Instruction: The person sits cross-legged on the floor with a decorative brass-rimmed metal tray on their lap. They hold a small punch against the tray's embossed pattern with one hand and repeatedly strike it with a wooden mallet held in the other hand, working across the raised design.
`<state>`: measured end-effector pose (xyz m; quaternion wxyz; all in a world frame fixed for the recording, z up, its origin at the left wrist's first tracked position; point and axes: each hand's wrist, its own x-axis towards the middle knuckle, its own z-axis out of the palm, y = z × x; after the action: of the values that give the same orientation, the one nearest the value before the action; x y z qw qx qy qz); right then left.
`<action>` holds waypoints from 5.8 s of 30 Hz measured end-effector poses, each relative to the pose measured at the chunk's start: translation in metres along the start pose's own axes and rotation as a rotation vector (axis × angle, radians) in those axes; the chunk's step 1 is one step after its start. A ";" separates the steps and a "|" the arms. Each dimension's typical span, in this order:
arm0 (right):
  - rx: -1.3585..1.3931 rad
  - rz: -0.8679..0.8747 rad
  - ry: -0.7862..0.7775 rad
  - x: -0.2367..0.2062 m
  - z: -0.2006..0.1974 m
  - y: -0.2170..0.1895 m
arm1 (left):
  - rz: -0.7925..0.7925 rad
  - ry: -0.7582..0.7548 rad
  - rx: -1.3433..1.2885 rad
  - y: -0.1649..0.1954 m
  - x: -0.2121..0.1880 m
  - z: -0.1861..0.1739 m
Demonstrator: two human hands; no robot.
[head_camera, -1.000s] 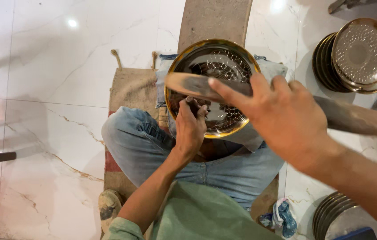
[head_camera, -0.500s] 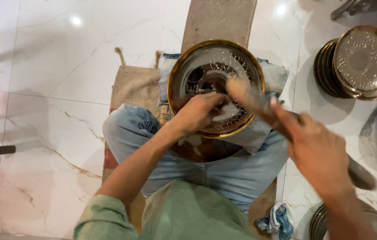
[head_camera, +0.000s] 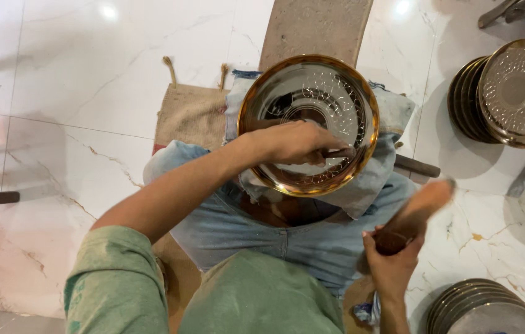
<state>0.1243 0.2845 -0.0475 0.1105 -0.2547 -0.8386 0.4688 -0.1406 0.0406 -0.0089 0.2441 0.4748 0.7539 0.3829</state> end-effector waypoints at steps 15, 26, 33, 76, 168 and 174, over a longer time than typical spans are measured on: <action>-0.272 -0.093 -0.176 0.043 -0.010 -0.040 | 0.147 -0.013 0.014 -0.007 0.000 0.003; -0.886 -0.634 -0.462 0.127 -0.024 -0.171 | -0.129 0.540 -0.096 0.008 -0.042 0.037; -1.317 -0.979 -0.615 0.128 -0.006 -0.277 | -0.429 1.047 -0.148 0.031 -0.045 0.084; -1.505 -0.759 -0.626 0.127 -0.029 -0.245 | -0.234 0.909 -0.034 0.025 -0.034 0.076; -1.420 -1.108 -0.650 0.124 -0.002 -0.276 | -0.524 1.159 -0.247 0.047 -0.035 0.112; -1.448 -0.946 -0.630 0.125 -0.014 -0.270 | -0.443 1.035 -0.205 0.042 -0.037 0.098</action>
<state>-0.0626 0.2445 0.1810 -0.1292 0.2471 -0.9355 -0.2169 -0.0302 0.0517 -0.0321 -0.0375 0.0299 0.8159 0.5763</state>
